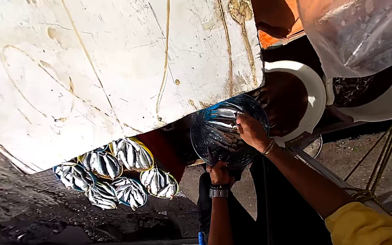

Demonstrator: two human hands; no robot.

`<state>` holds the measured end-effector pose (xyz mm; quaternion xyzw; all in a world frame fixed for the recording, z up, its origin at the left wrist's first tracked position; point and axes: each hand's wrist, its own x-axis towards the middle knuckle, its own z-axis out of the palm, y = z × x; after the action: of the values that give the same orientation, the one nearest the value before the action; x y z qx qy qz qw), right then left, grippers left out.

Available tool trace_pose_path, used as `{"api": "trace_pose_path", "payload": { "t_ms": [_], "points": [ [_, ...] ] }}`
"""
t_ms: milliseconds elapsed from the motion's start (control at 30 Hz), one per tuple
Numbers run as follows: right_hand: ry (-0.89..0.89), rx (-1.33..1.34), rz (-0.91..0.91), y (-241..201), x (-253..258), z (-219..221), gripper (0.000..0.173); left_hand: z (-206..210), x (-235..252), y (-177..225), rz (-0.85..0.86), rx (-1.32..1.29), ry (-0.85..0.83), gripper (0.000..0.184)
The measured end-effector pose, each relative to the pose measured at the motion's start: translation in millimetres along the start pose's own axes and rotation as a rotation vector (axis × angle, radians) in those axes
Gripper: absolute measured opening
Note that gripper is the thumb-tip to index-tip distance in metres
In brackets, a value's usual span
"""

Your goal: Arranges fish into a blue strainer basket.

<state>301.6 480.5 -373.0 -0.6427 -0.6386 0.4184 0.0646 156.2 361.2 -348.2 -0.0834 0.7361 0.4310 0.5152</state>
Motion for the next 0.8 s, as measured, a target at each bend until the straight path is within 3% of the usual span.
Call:
{"api": "trace_pose_path", "payload": {
  "t_ms": [200, 367, 467, 600, 700, 800],
  "points": [
    [0.038, 0.145, -0.059, 6.1, 3.8, 29.5, 0.02, 4.3, -3.7, 0.4, -0.01, -0.019, 0.012, 0.035],
    [0.012, 0.294, -0.04, -7.1, 3.0, 1.5, 0.017, 1.8, -0.2, 1.9, -0.014, -0.015, 0.003, 0.034],
    [-0.066, 0.587, -0.015, -10.8, -2.7, -12.2, 0.012, 0.2, 1.7, 0.7, -0.016, -0.017, 0.007, 0.033],
    [-0.252, 0.914, 0.152, -30.2, -18.7, -2.2, 0.015, 1.2, -0.2, -0.1, -0.009, -0.027, -0.006, 0.033],
    [-0.325, 0.631, 0.177, -33.6, -19.8, 25.6, 0.021, 4.1, -3.2, 1.5, -0.012, -0.029, -0.004, 0.032],
    [-0.328, 0.316, 0.038, -33.0, -15.3, 45.1, 0.027, 2.5, -0.9, -0.1, -0.014, -0.025, -0.027, 0.035]
  ]
}}
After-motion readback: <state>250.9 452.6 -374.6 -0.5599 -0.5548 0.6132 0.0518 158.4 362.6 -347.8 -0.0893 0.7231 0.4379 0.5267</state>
